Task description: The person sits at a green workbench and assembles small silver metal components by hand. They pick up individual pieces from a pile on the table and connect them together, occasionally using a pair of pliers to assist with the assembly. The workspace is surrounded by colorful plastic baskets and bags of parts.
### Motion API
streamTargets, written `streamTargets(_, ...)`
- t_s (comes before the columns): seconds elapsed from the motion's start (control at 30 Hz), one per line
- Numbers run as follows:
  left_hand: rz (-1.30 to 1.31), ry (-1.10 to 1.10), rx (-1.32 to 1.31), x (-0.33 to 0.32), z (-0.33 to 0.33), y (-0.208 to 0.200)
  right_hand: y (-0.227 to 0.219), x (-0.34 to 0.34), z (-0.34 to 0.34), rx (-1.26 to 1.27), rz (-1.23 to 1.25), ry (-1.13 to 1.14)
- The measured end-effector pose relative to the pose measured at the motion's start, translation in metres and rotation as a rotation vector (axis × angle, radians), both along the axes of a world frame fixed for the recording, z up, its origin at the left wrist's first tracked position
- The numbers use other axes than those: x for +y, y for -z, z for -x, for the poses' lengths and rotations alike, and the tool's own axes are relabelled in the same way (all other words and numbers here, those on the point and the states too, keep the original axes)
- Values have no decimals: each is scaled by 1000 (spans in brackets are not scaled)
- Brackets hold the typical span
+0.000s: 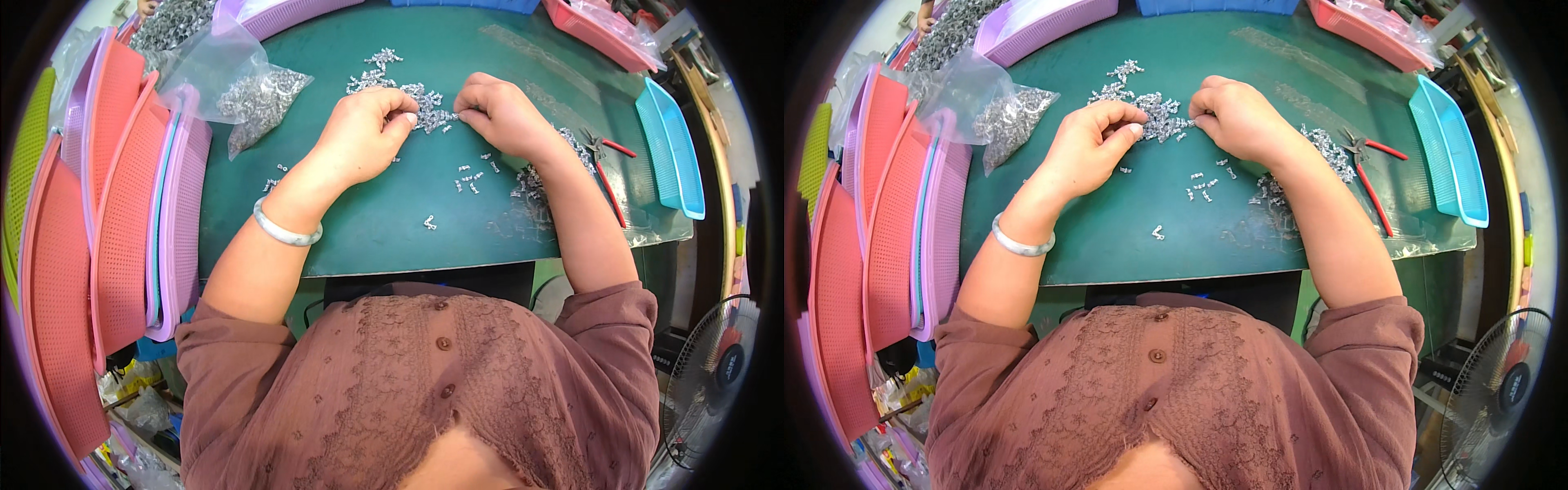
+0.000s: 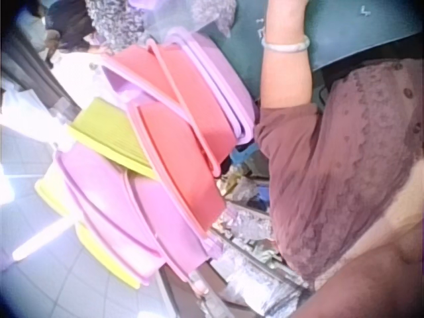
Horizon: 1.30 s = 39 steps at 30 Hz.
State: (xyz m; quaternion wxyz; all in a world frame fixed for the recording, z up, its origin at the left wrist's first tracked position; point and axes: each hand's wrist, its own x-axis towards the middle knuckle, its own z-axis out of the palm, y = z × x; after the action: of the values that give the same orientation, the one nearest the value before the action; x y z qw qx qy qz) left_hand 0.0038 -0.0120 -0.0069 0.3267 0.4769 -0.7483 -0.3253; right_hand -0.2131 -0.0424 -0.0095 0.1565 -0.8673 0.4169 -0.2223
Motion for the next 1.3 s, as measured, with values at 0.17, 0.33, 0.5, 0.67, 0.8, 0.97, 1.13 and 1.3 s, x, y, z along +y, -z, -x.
streamTargets(0.17,-32,4,47,0,1,5,-4,6,-4,-172,-113,9)
streamTargets(0.33,-126,18,105,0,2,6,-2,14,-15,-315,-175,-7)
streamTargets(0.5,-48,44,56,4,6,3,-1,22,-24,-401,-200,-14)
streamTargets(0.67,91,43,51,5,7,8,-2,26,-28,-450,-259,-10)
streamTargets(0.8,145,28,-2,5,8,7,0,24,-27,-474,-338,11)
streamTargets(0.97,7,-59,18,6,8,3,0,22,-26,-521,-446,31)
streamTargets(1.13,41,-2,-208,8,4,1,-5,22,-25,-594,-432,29)
streamTargets(1.3,-260,52,201,5,3,-3,-3,23,-26,-644,-356,-36)
